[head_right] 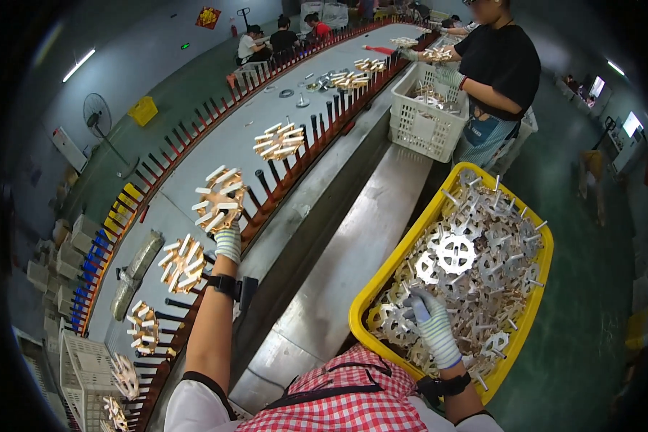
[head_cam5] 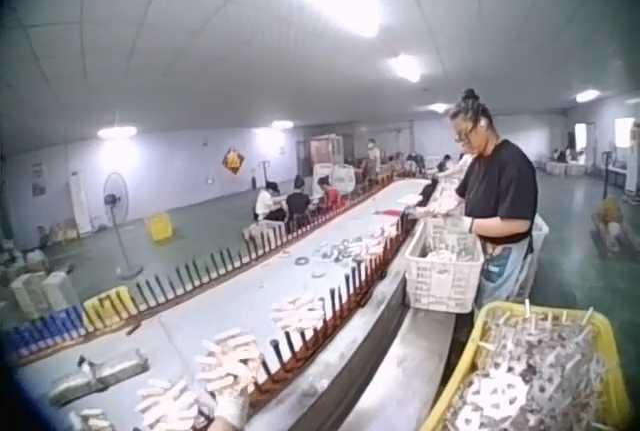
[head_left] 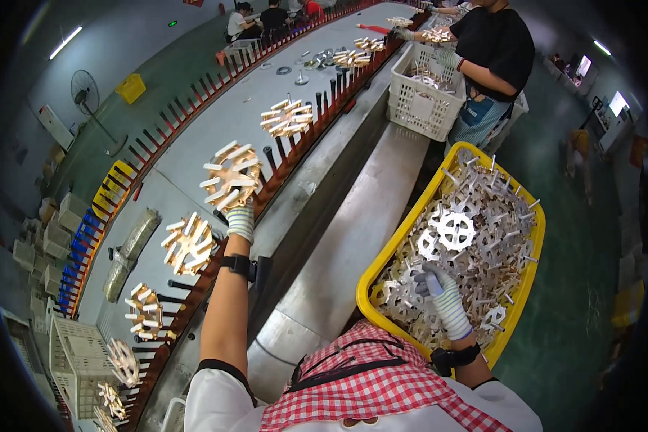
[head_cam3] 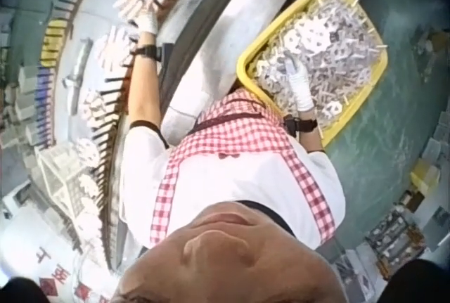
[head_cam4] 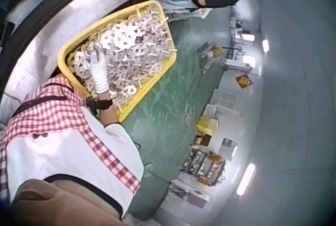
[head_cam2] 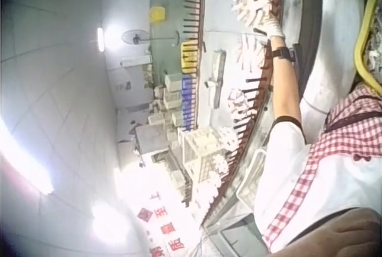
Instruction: Placing gear-shaped parts onto a rotating assembly line track.
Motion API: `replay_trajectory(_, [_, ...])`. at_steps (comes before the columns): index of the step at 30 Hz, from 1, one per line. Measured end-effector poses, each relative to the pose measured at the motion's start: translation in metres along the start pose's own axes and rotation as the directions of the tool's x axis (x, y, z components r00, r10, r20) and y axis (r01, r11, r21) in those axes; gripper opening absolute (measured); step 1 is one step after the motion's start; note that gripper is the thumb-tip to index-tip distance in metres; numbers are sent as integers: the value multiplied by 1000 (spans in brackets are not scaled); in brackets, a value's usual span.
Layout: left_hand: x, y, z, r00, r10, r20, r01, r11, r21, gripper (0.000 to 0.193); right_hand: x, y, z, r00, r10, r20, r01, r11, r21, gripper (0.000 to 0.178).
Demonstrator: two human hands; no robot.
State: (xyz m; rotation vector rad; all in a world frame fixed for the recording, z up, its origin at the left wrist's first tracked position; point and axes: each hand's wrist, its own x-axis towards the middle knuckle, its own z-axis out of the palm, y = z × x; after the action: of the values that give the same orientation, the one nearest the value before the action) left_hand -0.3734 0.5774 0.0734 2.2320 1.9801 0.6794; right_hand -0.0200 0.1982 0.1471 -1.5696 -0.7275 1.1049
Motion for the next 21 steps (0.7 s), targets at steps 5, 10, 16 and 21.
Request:
replay_trajectory(5, [4, -71, -1, 996, -52, -74, 64, 984, 166, 33, 5, 70, -30, 990, 33, -136, -30, 999, 29, 36])
replay_trajectory(10, [-8, -111, -5, 987, -151, 49, 86, 769, 633, 33, 4, 118, -82, 934, 41, -354, -43, 999, 1, 30])
replay_trajectory(16, [-19, -171, 27, 958, -195, 209, 21, 777, 629, 30, 19, 174, -186, 662, -174, -729, -167, 914, -369, 26])
replay_trajectory(21, [-25, -275, 30, 975, -169, 146, 5, 670, 743, 33, 4, 133, -173, 725, -109, -680, -426, 705, -567, 27])
